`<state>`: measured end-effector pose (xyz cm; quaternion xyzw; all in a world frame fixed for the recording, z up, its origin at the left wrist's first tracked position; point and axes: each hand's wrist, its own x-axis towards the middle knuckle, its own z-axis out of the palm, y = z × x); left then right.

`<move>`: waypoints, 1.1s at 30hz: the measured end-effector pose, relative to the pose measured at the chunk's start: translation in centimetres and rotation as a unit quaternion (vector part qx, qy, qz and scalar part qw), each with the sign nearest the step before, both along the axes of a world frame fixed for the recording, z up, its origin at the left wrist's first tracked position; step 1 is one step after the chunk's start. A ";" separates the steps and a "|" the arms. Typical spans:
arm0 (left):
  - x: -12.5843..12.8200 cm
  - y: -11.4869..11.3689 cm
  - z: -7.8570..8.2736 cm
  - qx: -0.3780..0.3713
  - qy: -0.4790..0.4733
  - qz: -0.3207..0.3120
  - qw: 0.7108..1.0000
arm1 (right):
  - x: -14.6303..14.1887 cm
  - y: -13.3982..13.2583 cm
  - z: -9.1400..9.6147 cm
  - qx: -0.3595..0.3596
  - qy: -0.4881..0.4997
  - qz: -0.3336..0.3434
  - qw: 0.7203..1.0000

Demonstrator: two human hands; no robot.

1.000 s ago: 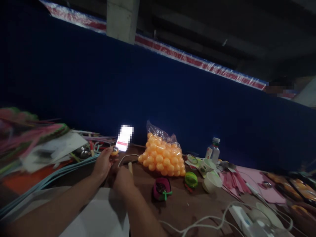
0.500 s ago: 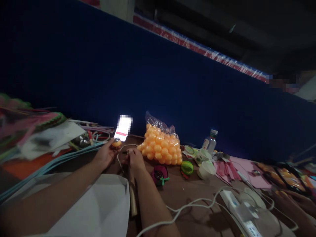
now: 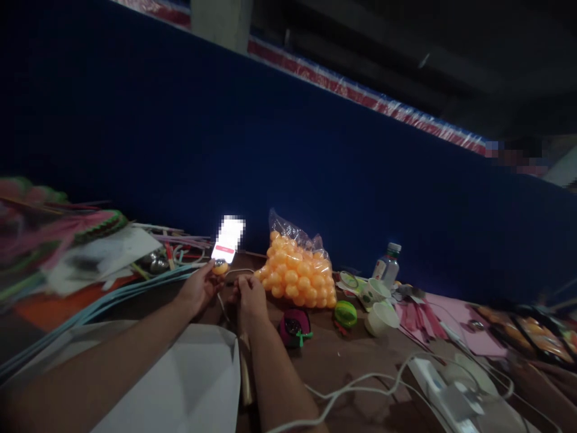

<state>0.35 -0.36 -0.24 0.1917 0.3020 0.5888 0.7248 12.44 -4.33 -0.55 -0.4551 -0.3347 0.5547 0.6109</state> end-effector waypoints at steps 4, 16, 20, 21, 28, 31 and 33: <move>0.0 -0.2 0.2 0.024 0.000 -0.009 1.000 | 0.3 -0.1 0.4 0.031 0.051 -0.010 0.998; 0.0 -0.6 0.9 0.037 -0.015 -0.024 0.999 | 0.4 -0.5 2.0 0.038 0.097 -0.021 0.994; 0.0 -0.7 1.0 0.051 -0.017 -0.028 0.998 | 0.3 -0.8 2.4 0.027 0.082 -0.031 0.996; 0.0 -0.7 1.0 0.054 -0.018 -0.030 0.998 | 0.3 -0.8 2.4 0.025 0.080 -0.031 0.996; 0.1 -0.9 1.0 0.115 -0.035 -0.073 0.990 | -0.2 -1.1 2.7 0.045 0.027 -0.004 0.999; 0.2 -1.0 0.9 0.132 -0.031 -0.078 0.988 | -0.3 -1.2 2.7 0.054 0.023 0.002 0.998; 0.2 -1.0 0.9 0.140 -0.016 -0.082 0.987 | -0.3 -1.2 2.7 0.056 0.022 -0.002 0.998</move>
